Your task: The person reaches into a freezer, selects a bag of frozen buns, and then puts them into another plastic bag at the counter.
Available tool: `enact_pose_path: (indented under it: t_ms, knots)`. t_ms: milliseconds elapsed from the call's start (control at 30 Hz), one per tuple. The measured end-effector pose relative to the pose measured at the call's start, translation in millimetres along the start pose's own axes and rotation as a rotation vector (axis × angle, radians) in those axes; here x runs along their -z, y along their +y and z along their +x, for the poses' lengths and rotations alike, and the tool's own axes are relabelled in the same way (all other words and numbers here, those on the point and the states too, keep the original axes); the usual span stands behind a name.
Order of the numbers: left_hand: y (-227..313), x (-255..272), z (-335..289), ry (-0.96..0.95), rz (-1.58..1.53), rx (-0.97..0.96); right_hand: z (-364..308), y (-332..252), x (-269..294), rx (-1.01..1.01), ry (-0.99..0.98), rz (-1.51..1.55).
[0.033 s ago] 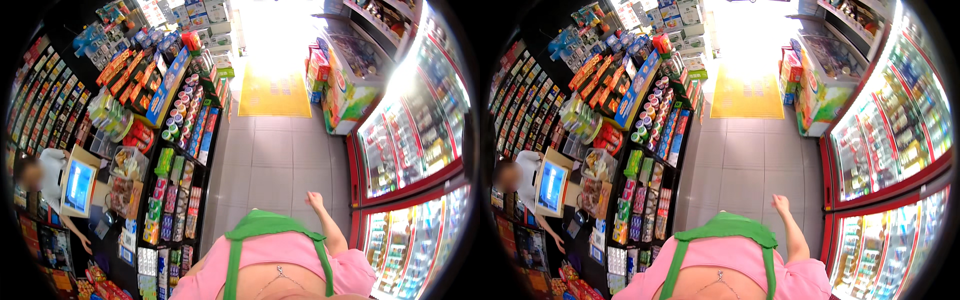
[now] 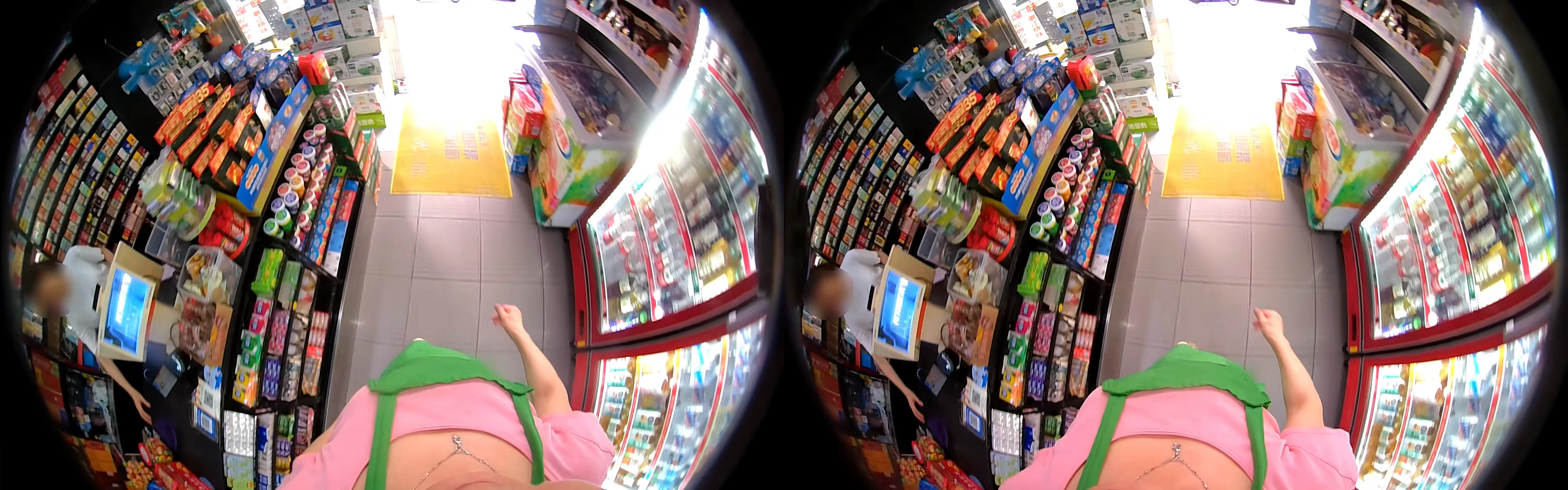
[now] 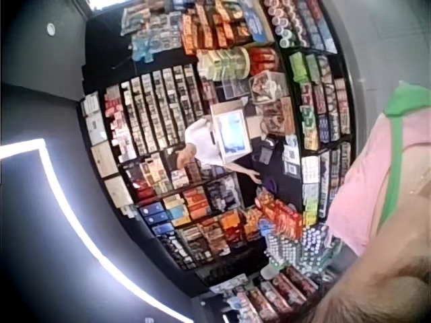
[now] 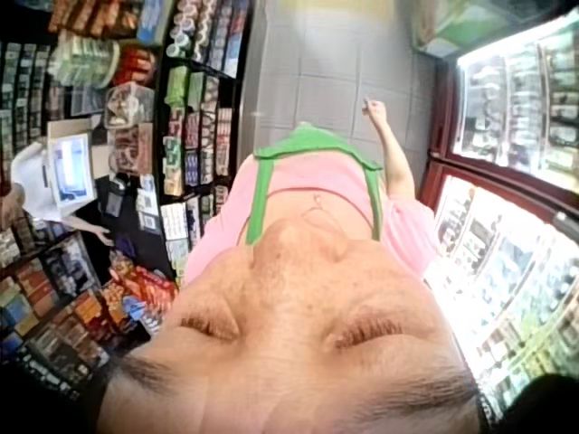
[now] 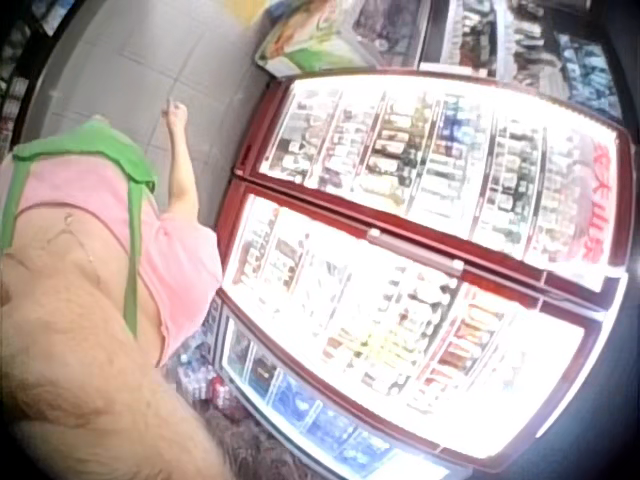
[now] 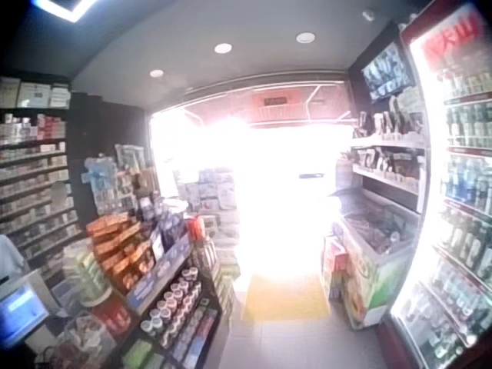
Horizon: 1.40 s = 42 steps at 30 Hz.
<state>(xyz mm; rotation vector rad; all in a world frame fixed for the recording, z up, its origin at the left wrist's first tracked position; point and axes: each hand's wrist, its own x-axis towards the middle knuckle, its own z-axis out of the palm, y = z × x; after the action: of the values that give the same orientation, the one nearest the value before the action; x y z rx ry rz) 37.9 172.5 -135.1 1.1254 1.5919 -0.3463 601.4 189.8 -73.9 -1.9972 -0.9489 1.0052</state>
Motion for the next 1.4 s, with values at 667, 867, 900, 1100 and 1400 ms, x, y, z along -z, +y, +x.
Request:
enact_pose_path:
  t_ms: [667,867,900,1100,1400]
  knots:
    - [963,472,-130,-0.725,-0.448,-1.306,523,-78,139,-0.969,0.200,-0.013]
    - [1103,523,-103,-0.991,-0.726,-1.219,847,-174,149,-0.424,0.173,-0.063]
    - [1121,533,-89,-0.984,-0.757,-1.281,899,-196,152,-0.299,0.192,-0.044]
    - [1232,603,10,-0.695,-0.579,-1.250,1112,-497,-8,0.132,-0.307,0.190]
    - [1339,798,146,-0.273,-0.691,-1.819,1259,-625,-85,0.224,-0.434,-0.244]
